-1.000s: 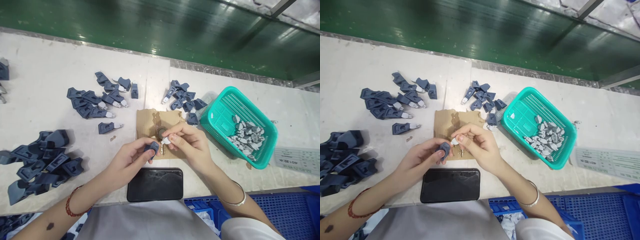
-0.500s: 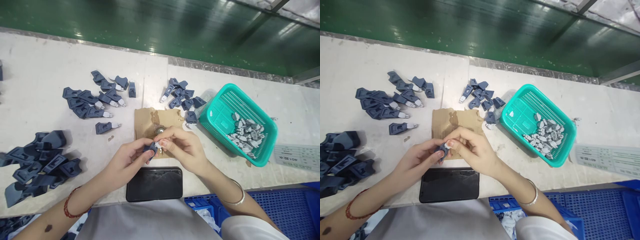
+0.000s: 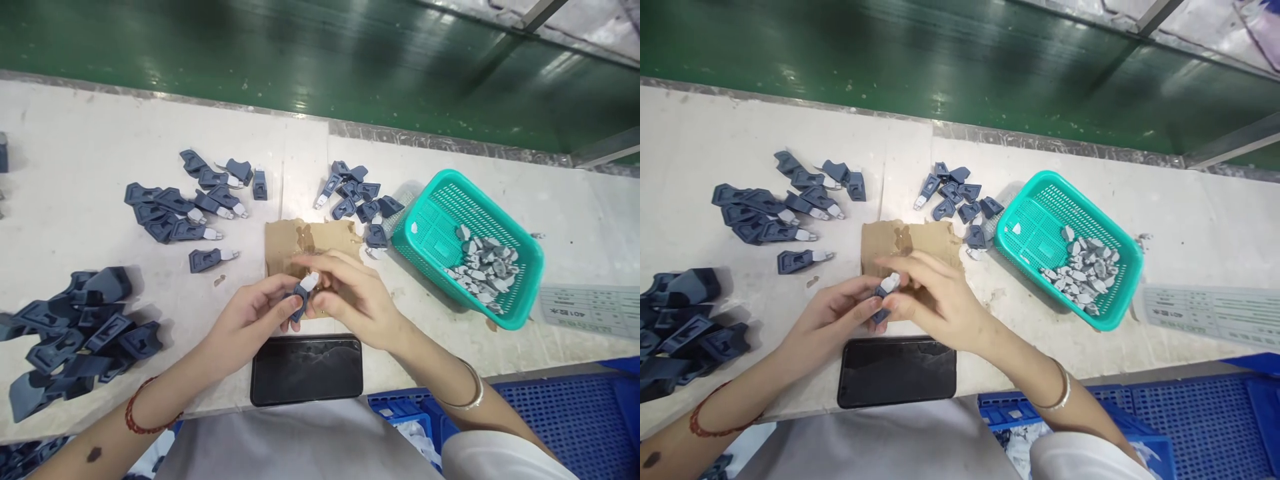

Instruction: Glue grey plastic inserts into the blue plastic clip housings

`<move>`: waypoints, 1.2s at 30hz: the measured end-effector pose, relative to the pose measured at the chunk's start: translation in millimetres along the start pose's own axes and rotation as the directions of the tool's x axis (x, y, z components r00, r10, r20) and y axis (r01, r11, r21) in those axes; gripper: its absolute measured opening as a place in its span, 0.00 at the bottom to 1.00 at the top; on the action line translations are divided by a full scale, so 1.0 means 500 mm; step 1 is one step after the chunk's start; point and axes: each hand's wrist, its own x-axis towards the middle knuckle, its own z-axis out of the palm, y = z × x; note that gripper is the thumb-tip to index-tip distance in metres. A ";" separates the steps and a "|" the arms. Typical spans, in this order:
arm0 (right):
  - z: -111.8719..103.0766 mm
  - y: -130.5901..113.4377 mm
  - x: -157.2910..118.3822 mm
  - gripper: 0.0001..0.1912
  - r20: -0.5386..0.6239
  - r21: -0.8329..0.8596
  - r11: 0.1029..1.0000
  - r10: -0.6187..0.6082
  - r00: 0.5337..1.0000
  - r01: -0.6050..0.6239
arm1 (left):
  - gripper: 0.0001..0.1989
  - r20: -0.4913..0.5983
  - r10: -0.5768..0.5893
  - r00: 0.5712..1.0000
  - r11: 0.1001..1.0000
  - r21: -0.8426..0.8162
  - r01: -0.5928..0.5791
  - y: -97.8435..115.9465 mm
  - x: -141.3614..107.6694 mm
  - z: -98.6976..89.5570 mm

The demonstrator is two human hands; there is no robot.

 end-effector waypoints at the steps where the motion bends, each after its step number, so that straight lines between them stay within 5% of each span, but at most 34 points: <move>1: 0.000 0.000 0.001 0.25 0.006 -0.092 0.994 -0.056 0.998 0.057 | 0.16 0.003 0.000 1.000 1.000 -0.020 0.000 0.001 0.001 -0.001; 4: 0.006 -0.002 0.004 0.37 0.049 -0.298 0.944 -0.131 0.990 0.140 | 0.16 0.042 -0.010 0.999 0.996 -0.085 0.014 0.006 0.003 -0.001; 8: 0.019 -0.001 0.005 0.28 0.027 -0.421 0.890 -0.183 0.983 0.177 | 0.14 0.061 0.015 0.998 0.993 -0.119 -0.008 0.012 0.005 0.002; 36: 0.021 -0.003 0.002 0.21 0.013 -0.421 0.869 -0.281 0.960 0.260 | 0.12 0.139 0.011 0.990 0.993 -0.116 0.005 0.020 0.003 0.005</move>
